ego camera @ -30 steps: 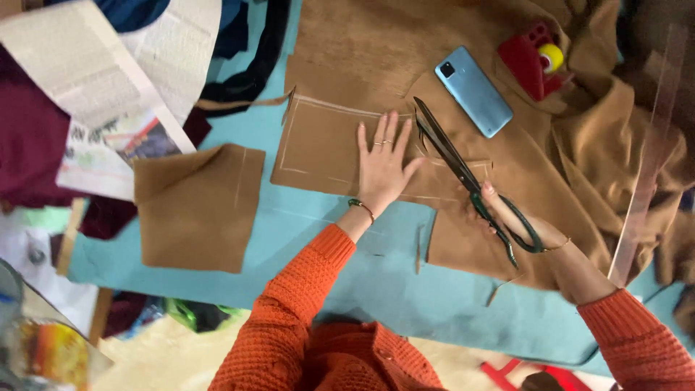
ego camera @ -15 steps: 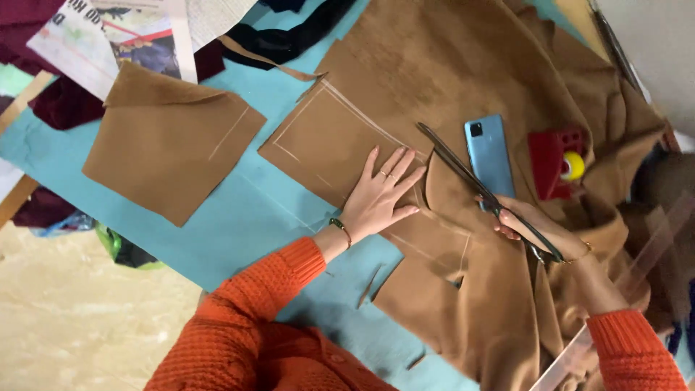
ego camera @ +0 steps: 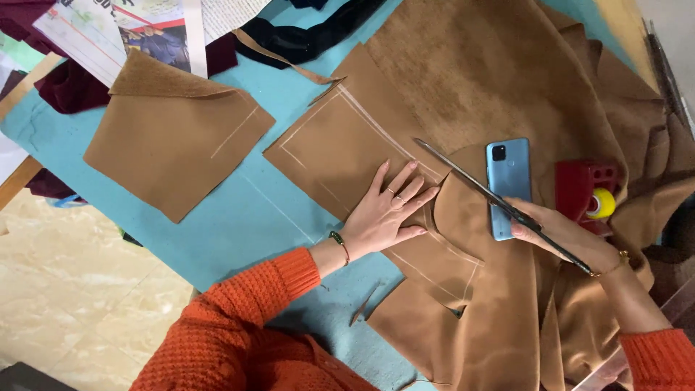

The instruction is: Cutting out pattern pieces from brown fabric using tailor's shears and organizing the cut pieces on a work table.

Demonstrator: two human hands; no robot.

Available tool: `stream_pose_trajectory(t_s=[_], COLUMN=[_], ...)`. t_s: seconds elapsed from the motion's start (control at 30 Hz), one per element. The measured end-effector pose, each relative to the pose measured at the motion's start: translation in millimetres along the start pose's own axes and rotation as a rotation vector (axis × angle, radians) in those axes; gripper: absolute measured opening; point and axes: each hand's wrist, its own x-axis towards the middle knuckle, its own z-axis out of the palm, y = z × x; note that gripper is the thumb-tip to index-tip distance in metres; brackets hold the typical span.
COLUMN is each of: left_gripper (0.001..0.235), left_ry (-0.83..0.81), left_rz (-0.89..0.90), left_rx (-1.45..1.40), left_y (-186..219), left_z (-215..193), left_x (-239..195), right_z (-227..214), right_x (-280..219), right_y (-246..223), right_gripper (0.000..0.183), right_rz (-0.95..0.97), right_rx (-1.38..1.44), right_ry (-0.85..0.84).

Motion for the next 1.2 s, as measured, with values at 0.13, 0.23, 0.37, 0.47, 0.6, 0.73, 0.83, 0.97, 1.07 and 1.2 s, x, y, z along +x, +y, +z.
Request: stream_pose_trajectory(t_s=[0.13, 0.23, 0.37, 0.47, 0.6, 0.73, 0.83, 0.97, 1.07, 1.2], left_gripper=[0.080, 0.080, 0.081, 0.082, 0.082, 0.082, 0.083, 0.082, 0.082, 0.083], left_ry=[0.006, -0.005, -0.010, -0.016, -0.002, -0.010, 0.012, 0.022, 0.032, 0.037], left_rz=[0.000, -0.006, -0.005, -0.007, -0.006, -0.011, -0.013, -0.011, -0.007, -0.007], left_rx=[-0.002, -0.016, 0.010, 0.017, 0.031, 0.035, 0.005, 0.019, 0.022, 0.025], left_y=[0.1, 0.1, 0.7, 0.5, 0.5, 1.0, 0.7, 0.7, 0.0, -0.6], left_z=[-0.2, 0.6, 1.9, 1.3, 2.7, 5.4, 7.3, 4.6, 3.5, 3.5], left_x=[-0.4, -0.3, -0.4, -0.4, -0.4, -1.1, -1.0, -2.5, -2.4, -1.5], right_z=[-0.3, 0.6, 1.6, 6.0, 7.1, 8.3, 13.3, 18.9, 19.3, 21.5], right_x=[3.2, 4.8, 7.6, 7.3, 21.3, 12.1, 0.6, -6.2, 0.1, 10.4], right_y=[1.4, -2.8, 1.9, 0.0, 21.2, -3.2, -28.5, -71.9, -73.9, -66.2], right_gripper=[0.066, 0.069, 0.067, 0.053, 0.046, 0.045, 0.036, 0.040, 0.039, 0.044], right_rz=[-0.074, -0.131, -0.039, -0.007, -0.091, -0.037, 0.019, 0.063, 0.009, -0.013], right_rx=[-0.042, -0.039, -0.069, -0.054, -0.085, -0.098, 0.042, 0.047, 0.114, 0.079], right_ry=[-0.003, -0.025, 0.013, 0.042, 0.079, 0.078, -0.008, -0.024, -0.038, -0.003])
